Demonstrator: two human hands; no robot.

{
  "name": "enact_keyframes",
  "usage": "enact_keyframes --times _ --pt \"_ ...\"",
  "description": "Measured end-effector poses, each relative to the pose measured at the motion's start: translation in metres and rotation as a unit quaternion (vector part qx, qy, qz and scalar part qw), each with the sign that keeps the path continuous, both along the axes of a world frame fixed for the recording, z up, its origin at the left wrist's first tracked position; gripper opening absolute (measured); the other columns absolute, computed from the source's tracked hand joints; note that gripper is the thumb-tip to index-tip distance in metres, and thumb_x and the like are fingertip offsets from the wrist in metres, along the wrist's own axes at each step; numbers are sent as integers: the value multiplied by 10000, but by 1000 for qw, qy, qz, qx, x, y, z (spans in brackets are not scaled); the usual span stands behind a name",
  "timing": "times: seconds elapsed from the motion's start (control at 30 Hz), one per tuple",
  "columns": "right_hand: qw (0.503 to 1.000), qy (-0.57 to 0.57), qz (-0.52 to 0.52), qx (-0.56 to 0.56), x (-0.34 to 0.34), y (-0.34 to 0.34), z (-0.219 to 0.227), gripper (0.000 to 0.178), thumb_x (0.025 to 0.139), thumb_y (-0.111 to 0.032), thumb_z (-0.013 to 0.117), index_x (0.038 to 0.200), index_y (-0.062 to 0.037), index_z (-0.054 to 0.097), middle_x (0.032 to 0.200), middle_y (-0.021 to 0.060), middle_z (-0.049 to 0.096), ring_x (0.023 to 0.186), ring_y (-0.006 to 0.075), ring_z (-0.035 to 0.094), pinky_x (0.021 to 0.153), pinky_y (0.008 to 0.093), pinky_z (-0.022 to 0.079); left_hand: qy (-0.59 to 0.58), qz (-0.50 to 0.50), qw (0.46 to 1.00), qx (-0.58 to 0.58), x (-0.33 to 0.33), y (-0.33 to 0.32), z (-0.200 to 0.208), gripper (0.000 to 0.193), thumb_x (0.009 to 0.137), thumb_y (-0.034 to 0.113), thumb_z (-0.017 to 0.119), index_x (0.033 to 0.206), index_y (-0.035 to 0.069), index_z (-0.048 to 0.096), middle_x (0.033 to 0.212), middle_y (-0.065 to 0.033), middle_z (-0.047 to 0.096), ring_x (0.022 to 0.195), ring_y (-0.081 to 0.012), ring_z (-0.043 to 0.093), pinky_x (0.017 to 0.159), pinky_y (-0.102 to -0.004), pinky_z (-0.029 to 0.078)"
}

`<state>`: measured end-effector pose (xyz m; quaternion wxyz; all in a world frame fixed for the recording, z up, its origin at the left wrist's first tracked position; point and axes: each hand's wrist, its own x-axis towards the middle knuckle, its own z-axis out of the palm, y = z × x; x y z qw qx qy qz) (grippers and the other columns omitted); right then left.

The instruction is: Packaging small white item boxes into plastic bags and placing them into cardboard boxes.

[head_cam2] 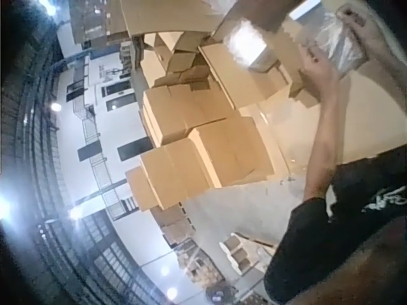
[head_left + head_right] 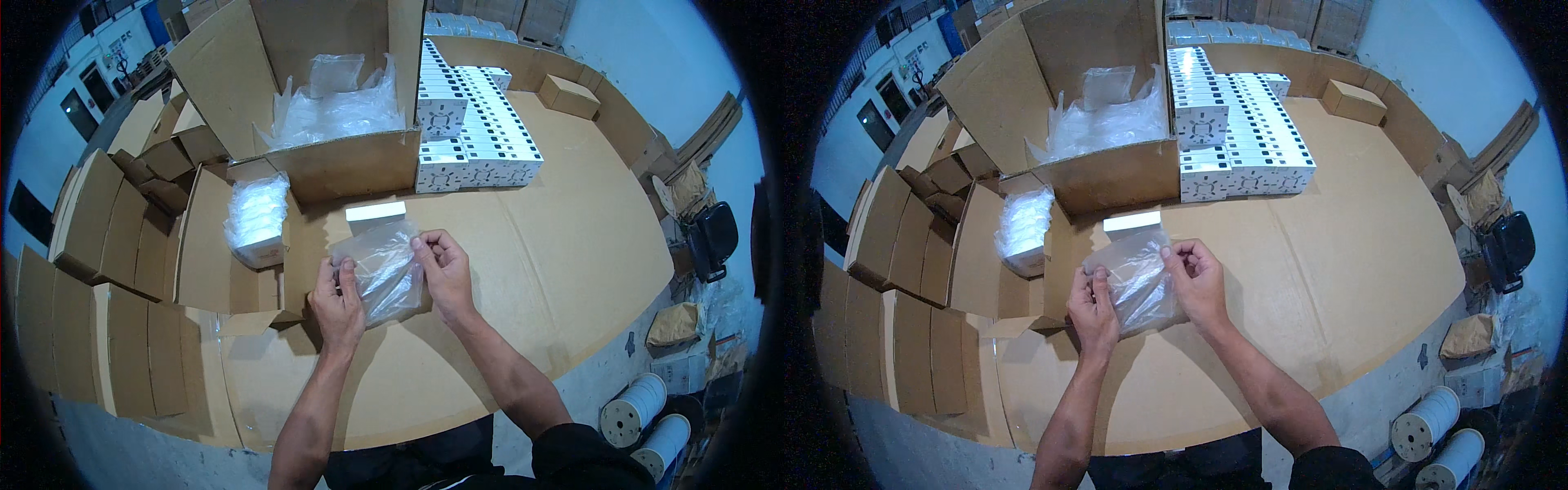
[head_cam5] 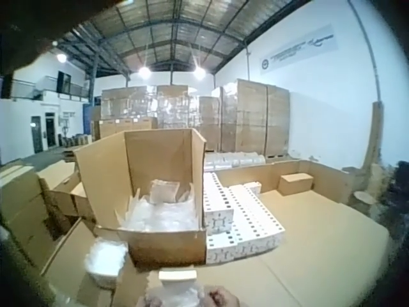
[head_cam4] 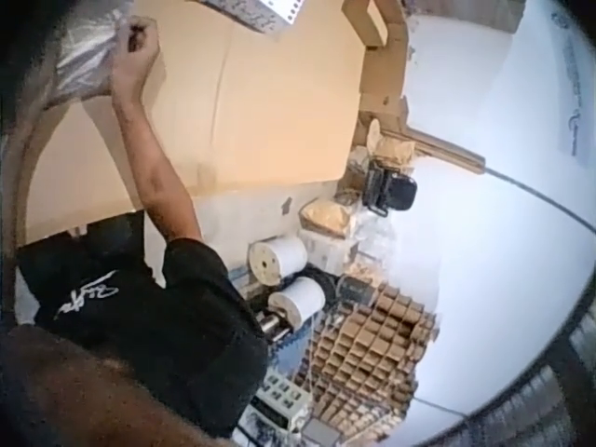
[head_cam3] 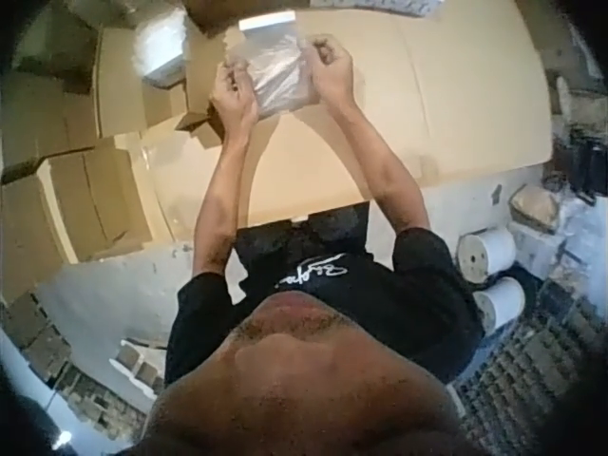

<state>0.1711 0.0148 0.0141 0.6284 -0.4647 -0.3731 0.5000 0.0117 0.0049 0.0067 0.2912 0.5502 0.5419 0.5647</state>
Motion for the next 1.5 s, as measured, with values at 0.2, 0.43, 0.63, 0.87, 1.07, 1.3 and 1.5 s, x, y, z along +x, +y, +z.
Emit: enact_keyframes --times 0.2,0.43,0.63,0.87,1.07,1.3,1.5 --pt "998 -64 18 -18 9 3 -15 218 1028 -232 607 1019 -15 615 828 -19 610 694 34 530 627 201 435 5 -21 1000 -17 6 -4 4 261 1068 244 503 973 27 614 629 -3 531 563 -73 524 519 -277 430" --pt "1000 15 -1 -3 0 -2 -2 251 1016 -271 627 929 -35 638 759 -5 600 638 38 503 540 241 414 -29 18 999 9 -1 1 3 303 1087 260 455 957 33 608 621 28 485 543 -63 493 500 -262 403" --pt "953 -294 52 49 11 -4 3 304 956 -242 716 780 -10 628 589 -40 537 578 33 436 508 261 384 -22 71 996 53 -4 6 0 357 1095 288 430 894 20 554 677 13 461 622 -85 423 556 -277 377" --pt "994 -64 -41 82 -1 5 0 236 985 -213 674 841 -32 632 616 -54 532 584 39 473 528 266 410 -36 52 997 40 -7 6 -4 343 1090 284 436 911 21 564 689 7 449 636 -103 412 567 -291 380" --pt "986 -163 -35 19 -4 -9 0 296 1032 -250 588 850 -18 606 604 29 533 586 84 494 548 287 426 -7 -30 999 11 6 -1 12 312 1081 279 468 979 26 618 700 10 522 622 -96 476 572 -278 418" --pt "961 -261 -61 72 -9 -12 5 331 1044 -249 546 841 12 555 610 135 505 566 138 464 539 349 416 -150 -44 988 -18 -4 3 0 210 1016 214 612 1125 38 580 884 -34 629 741 -104 610 630 -265 510" --pt "971 -218 -53 87 -1 -7 0 230 1016 -203 605 918 1 649 688 72 619 642 97 540 602 299 464 -127 -180 970 -105 1 -1 3 519 835 97 823 1239 28 505 1035 -82 676 923 -147 675 799 -285 560"
